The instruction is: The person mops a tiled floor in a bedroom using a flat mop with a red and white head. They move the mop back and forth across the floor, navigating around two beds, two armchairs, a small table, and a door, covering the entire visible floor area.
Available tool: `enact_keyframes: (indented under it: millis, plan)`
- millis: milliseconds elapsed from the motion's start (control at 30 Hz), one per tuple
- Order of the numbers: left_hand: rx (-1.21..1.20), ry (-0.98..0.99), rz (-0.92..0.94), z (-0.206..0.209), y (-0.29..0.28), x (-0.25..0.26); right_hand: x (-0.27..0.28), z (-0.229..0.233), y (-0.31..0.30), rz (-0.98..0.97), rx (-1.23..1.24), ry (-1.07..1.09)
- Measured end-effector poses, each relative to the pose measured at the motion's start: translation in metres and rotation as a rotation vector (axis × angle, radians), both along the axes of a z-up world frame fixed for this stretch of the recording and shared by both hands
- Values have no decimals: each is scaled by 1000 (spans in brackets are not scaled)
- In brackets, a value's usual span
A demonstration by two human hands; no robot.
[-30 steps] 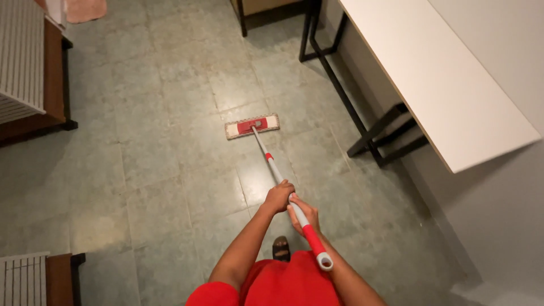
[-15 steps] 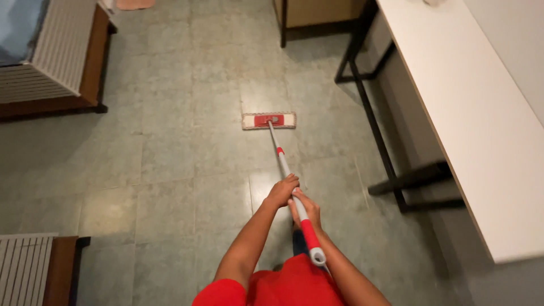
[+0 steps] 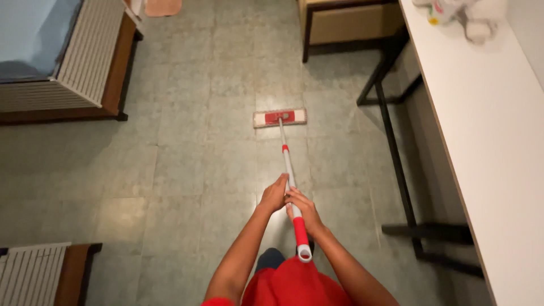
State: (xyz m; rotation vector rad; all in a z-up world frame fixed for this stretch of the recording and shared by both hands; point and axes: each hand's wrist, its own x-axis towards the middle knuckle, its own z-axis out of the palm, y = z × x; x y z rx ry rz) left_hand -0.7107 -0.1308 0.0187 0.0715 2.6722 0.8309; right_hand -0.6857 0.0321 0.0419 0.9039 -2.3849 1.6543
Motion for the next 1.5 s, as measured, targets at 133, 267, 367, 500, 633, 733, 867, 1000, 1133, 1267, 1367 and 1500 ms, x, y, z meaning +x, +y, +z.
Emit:
enact_keyframes:
  millis: [133,267,367,500,633,733,867,1000,1133,1267,1367,1500]
  plan:
    - [-15,21,52,4,-23,-34,-55,-7,-12,7,25,23]
    - [28,65,124,10,-39,-80,-111,0,-33,-42,-7,26]
    - [82,153,97,24,-61,-126,-154,-9,-56,-91,11,4]
    - [57,173,6,15,-95,-198,-207,-17,-89,-167,13,-37]
    - [57,123,-55,-7,-131,-263,-261,-11,-129,-225,-38,-7]
    - [80,119,-141,-10,-144,-292,-286,-2,-153,-234,-11,66]
    - [215,389,-238,-51,-153,-332,-317,-25,-169,-142,64,180]
    - [314,458,-247,-74,-164,-371,-351,-22,-184,-122,136,196]
    - [378,492,-229,-76,-175,-408,-388,-8,-197,-147,218,245]
    - [336,478,-229,-69,-185,-449,-433,5,-203,-136,244,273]
    - [327,480,-226,-68,-186,-490,-477,-7,-203,-132,237,264]
    - [276,459,-214,-76,-188,-559,-548,-9,-204,-116,220,285]
